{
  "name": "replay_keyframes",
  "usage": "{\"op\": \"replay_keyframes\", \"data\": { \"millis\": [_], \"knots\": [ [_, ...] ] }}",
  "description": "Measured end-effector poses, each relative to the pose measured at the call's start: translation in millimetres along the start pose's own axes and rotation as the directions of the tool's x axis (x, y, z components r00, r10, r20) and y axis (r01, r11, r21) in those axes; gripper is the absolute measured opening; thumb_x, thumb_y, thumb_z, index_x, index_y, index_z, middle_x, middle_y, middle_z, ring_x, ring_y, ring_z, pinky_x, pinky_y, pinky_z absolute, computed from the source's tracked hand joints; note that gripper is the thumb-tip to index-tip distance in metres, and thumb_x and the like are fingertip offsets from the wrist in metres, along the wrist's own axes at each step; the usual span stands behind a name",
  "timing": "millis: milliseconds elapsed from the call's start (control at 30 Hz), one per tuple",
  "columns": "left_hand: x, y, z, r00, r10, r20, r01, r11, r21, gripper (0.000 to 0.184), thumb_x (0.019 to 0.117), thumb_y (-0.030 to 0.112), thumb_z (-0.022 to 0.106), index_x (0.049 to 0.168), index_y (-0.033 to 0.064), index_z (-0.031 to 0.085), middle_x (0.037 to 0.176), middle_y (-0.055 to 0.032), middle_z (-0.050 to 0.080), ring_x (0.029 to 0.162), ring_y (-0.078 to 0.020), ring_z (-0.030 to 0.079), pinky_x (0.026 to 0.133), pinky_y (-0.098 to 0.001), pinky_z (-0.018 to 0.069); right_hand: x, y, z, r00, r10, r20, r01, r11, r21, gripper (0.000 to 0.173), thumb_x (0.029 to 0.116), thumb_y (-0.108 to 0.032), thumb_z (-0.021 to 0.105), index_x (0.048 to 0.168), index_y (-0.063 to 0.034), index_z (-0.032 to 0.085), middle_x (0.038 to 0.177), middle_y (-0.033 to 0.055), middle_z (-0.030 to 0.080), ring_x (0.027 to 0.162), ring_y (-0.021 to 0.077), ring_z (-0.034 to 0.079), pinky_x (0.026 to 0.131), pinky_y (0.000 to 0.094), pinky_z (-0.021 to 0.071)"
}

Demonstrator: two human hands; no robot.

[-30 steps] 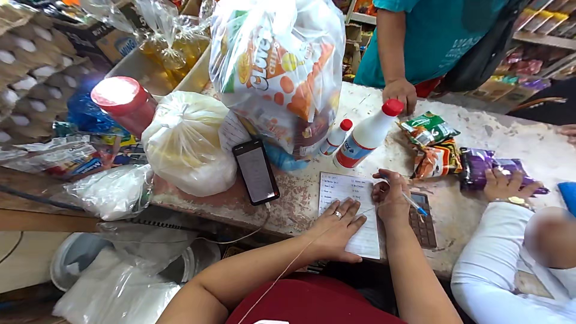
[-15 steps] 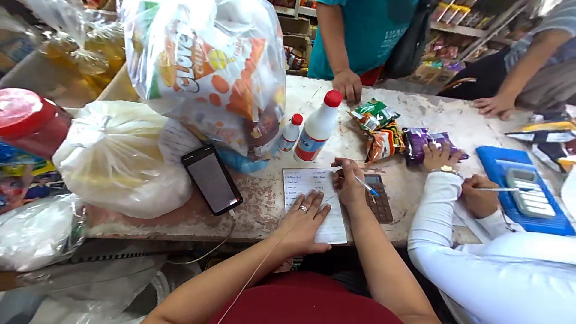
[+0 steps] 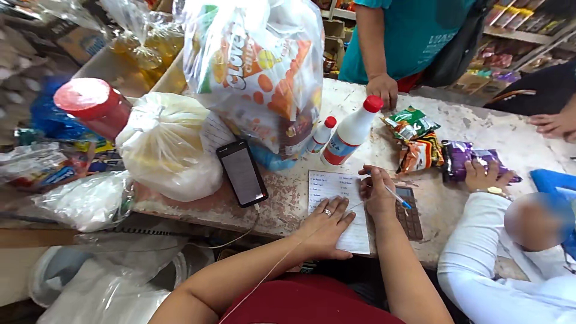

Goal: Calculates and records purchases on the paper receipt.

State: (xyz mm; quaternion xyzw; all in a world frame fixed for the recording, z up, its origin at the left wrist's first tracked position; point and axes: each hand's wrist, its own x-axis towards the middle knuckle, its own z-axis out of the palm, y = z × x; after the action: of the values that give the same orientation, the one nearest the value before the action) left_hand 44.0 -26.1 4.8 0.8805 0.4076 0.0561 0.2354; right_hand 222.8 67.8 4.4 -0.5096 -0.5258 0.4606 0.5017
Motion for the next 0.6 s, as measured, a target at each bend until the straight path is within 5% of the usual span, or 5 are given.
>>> {"op": "replay_keyframes", "data": {
  "millis": [600],
  "knots": [
    [0.9, -0.8, 0.7, 0.999, 0.027, -0.024, -0.027, 1.0, -0.006, 0.099, 0.0877, 0.067, 0.062, 0.161, 0.0096, 0.03, 0.17, -0.0214, 0.016, 0.158, -0.0376, 0.013, 0.126, -0.0564, 0.0093, 4.5, 7.3, -1.7, 0.999, -0.005, -0.048, 0.004, 1.0, -0.029, 0.029, 0.1107, -0.027, 0.042, 0.119, -0.0094, 0.063, 0.096, -0.0014, 0.068, 0.058, 0.0026, 0.055, 0.053, 0.0166, 0.048]
  ]
}}
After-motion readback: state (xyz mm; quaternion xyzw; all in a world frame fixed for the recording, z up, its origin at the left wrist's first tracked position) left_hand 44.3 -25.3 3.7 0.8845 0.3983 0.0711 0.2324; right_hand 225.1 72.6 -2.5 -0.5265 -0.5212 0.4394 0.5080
